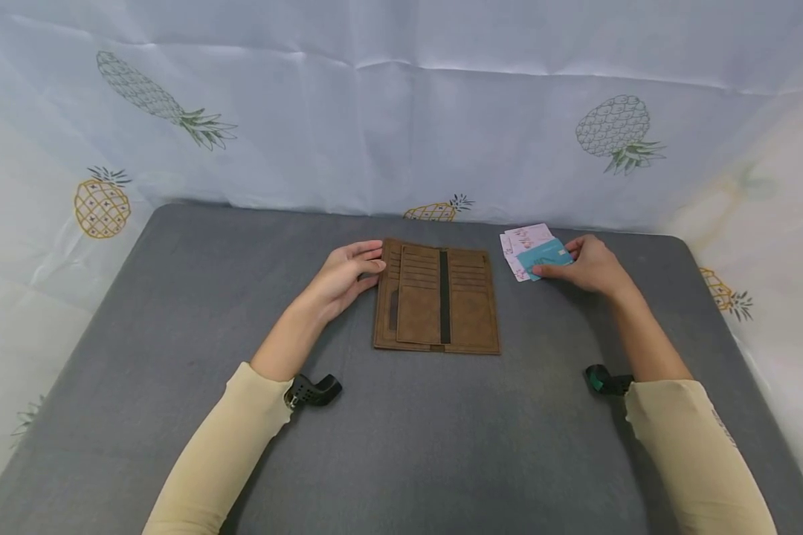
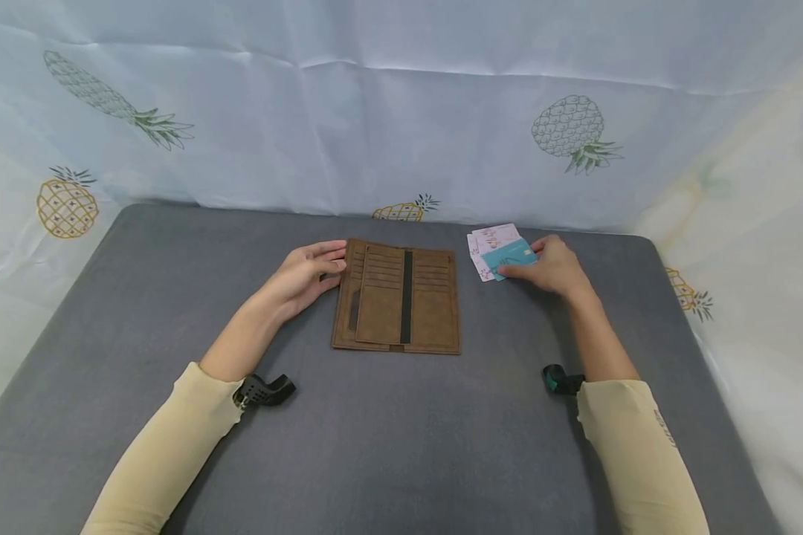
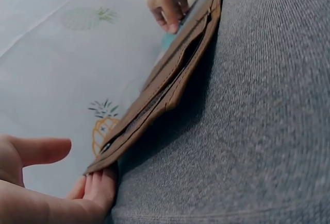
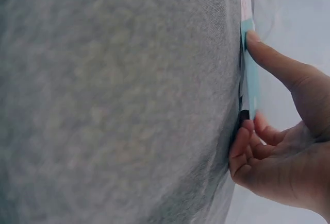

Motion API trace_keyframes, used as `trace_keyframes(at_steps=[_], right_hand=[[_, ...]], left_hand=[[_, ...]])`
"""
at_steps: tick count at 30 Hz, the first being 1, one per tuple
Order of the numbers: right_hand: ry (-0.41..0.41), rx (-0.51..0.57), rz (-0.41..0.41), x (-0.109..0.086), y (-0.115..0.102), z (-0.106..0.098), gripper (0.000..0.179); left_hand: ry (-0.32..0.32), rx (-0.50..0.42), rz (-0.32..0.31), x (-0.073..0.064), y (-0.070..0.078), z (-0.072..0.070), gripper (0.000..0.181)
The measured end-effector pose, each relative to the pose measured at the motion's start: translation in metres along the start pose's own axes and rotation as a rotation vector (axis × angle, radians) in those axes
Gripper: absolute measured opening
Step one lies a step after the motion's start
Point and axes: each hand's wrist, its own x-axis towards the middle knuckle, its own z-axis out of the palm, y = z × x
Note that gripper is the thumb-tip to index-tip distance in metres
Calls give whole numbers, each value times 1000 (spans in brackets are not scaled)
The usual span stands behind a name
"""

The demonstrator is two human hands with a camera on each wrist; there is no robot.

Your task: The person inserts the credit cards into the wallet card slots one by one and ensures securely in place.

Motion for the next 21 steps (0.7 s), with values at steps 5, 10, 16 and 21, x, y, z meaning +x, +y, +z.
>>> trace_keyframes(at_steps=[5,10,16,21], right_hand=[[37,100,-7,0,7,0,89],[70,234,21,1,11,0,78],[64,434,43,2,13,-6,63],[34,866,48,1,13,-13,35]], left_hand=[[-10,-39,-13,0,1,1,67],[-21,-73,-19,0,0,-1,66],[-15,-64,-21,1,-1,-3,66],[-11,-39,-15,2,-2,-2,69]])
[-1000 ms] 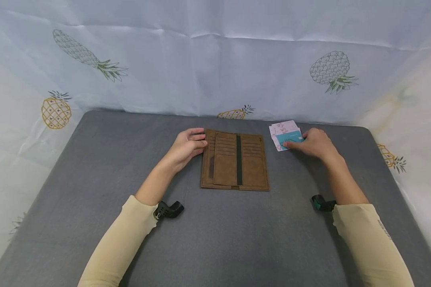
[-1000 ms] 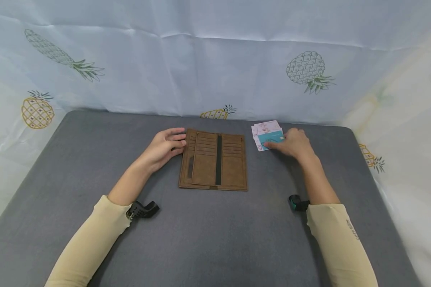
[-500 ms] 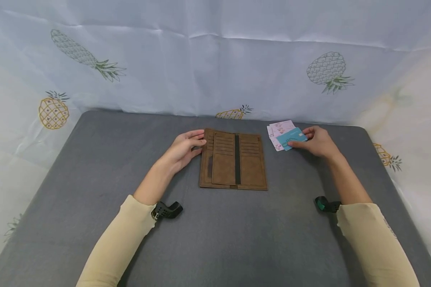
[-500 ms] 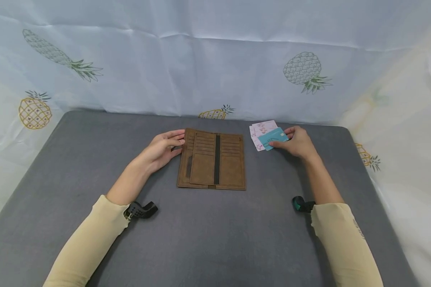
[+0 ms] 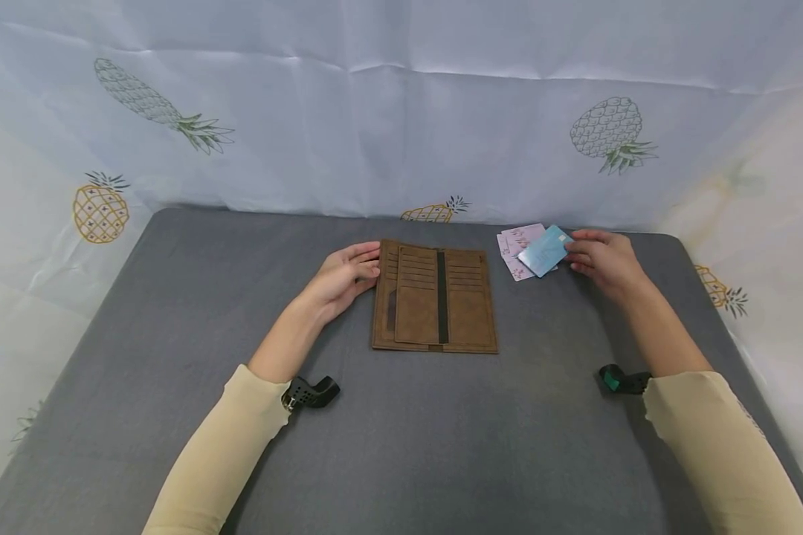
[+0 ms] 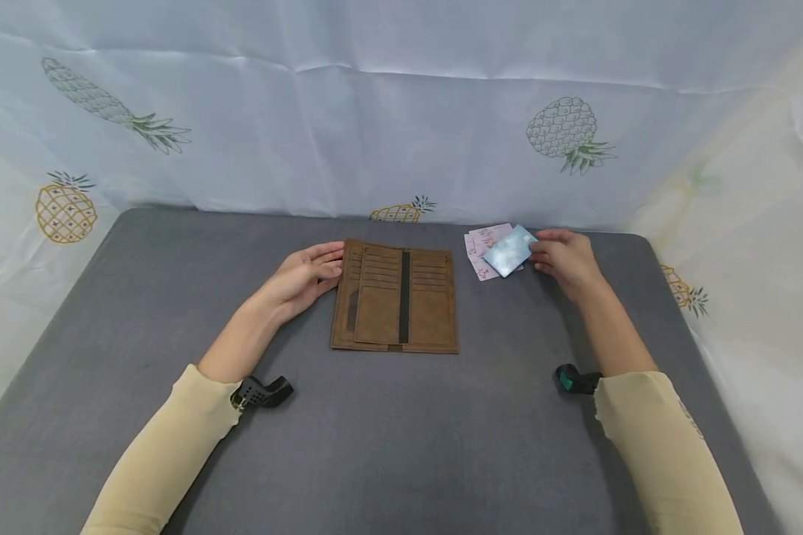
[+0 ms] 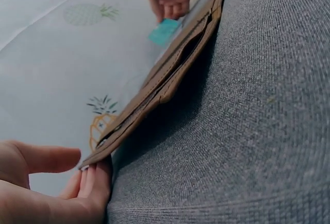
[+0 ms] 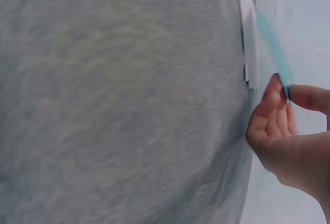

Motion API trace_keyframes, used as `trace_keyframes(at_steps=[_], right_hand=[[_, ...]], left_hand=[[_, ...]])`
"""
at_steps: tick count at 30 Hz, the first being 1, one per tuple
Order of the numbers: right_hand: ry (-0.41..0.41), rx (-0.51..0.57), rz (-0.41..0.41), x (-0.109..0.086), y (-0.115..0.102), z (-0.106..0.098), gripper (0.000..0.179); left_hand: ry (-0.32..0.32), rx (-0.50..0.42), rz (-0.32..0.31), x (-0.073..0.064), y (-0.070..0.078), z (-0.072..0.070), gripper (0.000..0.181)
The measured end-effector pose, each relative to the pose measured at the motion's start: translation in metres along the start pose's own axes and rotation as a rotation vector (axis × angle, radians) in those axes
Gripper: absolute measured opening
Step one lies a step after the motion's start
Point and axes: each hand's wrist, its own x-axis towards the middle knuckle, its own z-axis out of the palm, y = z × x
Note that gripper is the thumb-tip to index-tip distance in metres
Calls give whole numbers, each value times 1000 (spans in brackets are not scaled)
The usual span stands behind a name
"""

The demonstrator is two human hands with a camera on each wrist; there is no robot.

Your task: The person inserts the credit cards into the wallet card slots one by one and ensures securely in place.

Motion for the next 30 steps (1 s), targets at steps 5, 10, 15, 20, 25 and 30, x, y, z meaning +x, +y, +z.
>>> trace_keyframes(at_steps=[5,10,15,20,25,30], right_hand=[[-32,287,3,-1,-8,13,20],[-50,320,-15,-1,-16,40,21],[-52,272,-40,2,-20,69,24],[-68,176,-107,0,-20,86,25],[-81,63,-166,-2,-18,94,26],[-105,-166,-179,-3,-15,100,35]], left_hand=[[-3,29,1,0,-2,-2,73],[10,62,20,1,-3,-1,74],[23,91,50,1,-4,0,76],[28,117,79,0,-6,1,74],[39,149,94,-1,-7,1,72],[50,152,91,0,-8,2,72]])
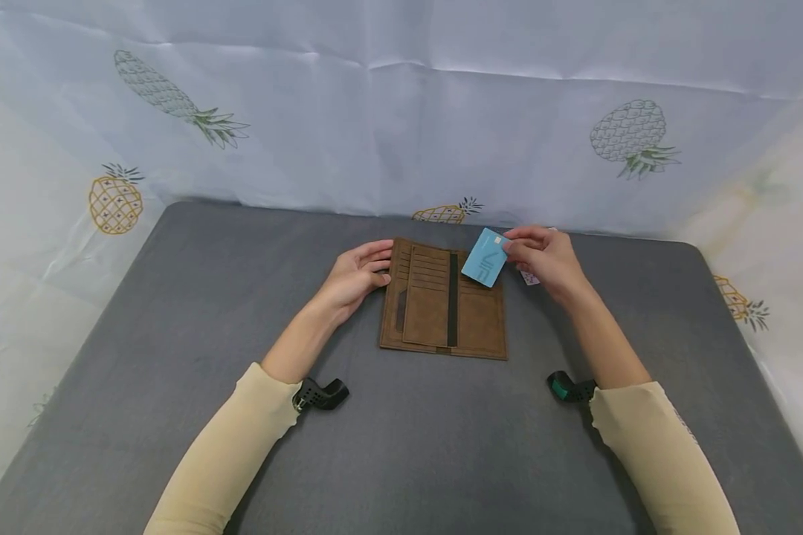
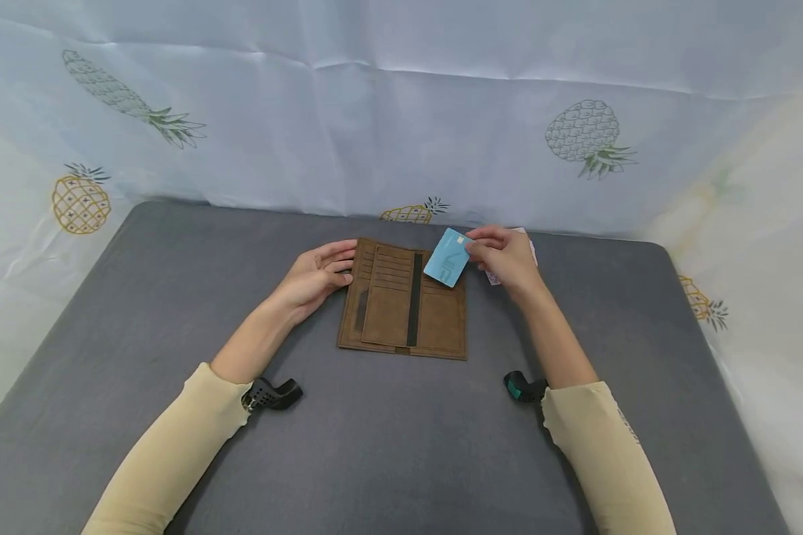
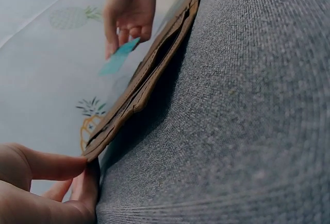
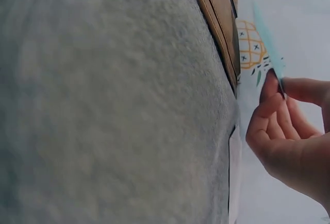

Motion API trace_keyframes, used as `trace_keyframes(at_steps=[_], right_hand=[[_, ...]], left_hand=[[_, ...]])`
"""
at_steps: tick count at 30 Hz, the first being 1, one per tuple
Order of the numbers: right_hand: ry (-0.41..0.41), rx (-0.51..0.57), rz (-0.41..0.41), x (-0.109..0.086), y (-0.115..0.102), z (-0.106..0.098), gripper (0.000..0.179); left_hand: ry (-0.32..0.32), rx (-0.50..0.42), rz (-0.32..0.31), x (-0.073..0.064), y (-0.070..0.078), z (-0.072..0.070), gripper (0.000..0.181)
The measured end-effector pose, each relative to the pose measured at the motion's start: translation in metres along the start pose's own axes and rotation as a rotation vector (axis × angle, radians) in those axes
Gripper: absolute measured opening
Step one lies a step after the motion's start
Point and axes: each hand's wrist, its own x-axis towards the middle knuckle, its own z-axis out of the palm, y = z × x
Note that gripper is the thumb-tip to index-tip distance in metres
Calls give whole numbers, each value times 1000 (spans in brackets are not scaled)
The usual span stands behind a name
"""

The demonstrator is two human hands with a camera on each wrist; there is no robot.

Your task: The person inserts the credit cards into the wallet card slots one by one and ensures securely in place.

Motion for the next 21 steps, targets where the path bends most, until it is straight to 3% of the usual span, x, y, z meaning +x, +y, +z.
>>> trace_keyframes(at_steps=[3,12,21], right_hand=[[-8,-99,-10,0,2,3,39],[-18,-258,-63,0,1,5,33],[-113,-321,-65,1,-1,10,29]], left_hand=[[4,0,0,0,0,0,72],[1,-5,3,0,0,0,72],[19,-17,1,1,-3,1,72]])
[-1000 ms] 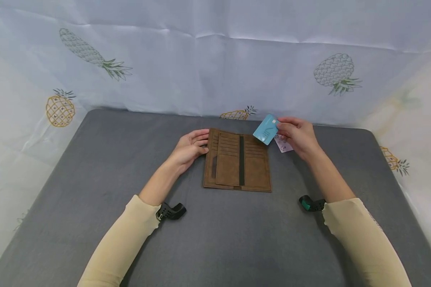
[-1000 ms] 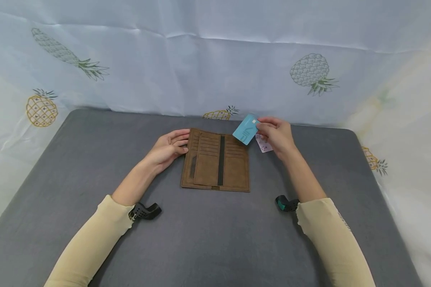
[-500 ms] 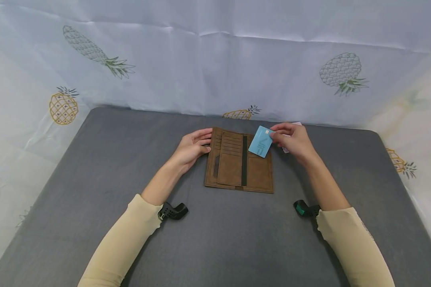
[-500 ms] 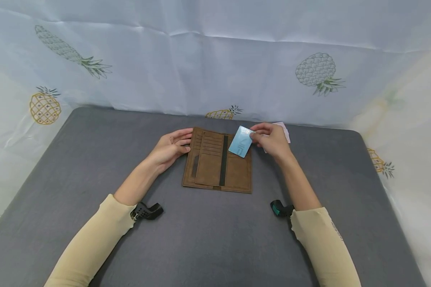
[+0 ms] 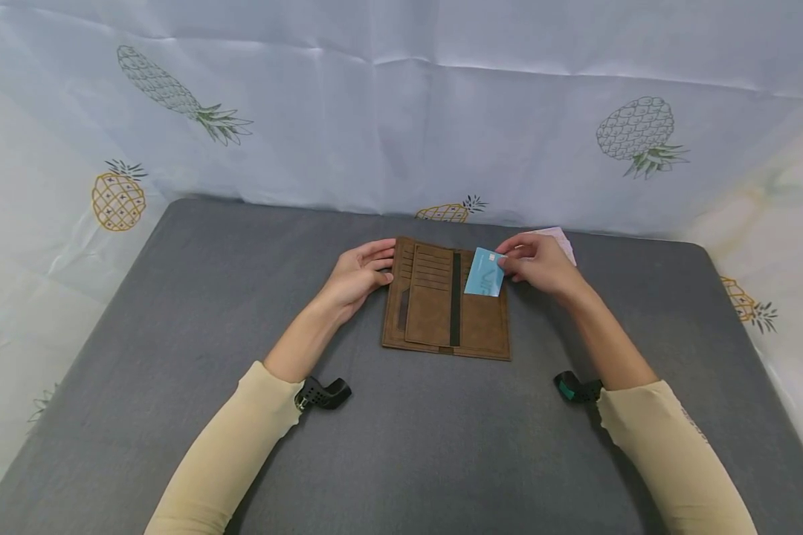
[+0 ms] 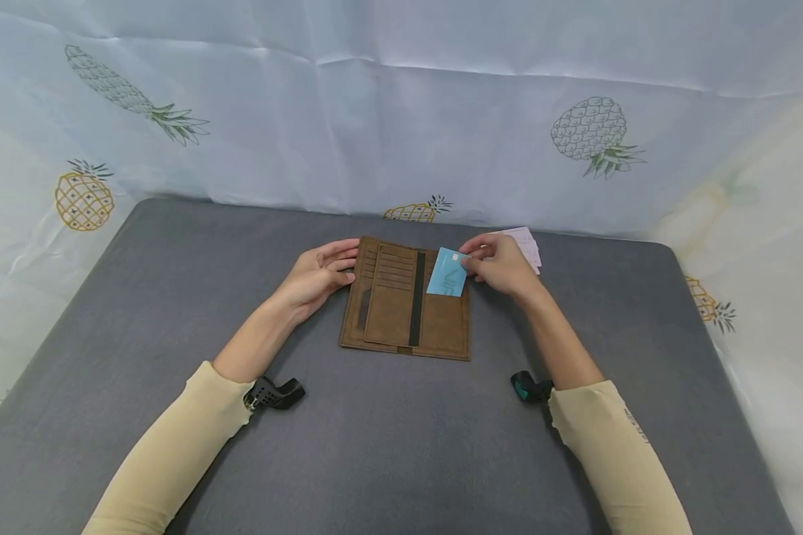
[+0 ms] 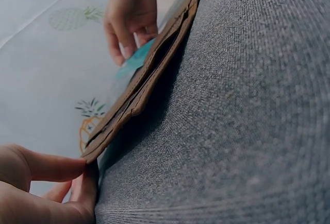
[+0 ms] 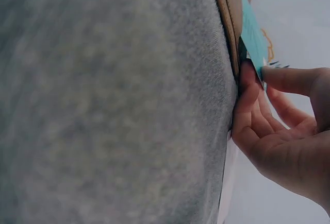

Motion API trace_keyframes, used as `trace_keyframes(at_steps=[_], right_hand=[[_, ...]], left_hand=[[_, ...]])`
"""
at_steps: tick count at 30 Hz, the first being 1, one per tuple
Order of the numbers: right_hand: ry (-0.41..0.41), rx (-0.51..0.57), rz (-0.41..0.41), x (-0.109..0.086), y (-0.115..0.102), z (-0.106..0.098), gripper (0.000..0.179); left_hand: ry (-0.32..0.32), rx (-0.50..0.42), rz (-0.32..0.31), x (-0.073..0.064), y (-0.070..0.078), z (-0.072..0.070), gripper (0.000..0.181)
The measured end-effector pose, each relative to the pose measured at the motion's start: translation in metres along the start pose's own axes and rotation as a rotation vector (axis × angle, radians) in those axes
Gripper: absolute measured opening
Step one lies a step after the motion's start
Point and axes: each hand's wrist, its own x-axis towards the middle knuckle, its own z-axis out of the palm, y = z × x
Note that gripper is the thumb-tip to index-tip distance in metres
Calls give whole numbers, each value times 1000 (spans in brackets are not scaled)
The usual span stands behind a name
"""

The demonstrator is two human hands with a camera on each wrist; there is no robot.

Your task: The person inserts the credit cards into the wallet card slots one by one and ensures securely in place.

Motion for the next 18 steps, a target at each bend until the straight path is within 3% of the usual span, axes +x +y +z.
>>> trace_keyframes(at_steps=[18], right_hand=[[-70,-126,-114,-4,7,4,19]], left_hand=[[2,-4,-7,0,1,0,71]])
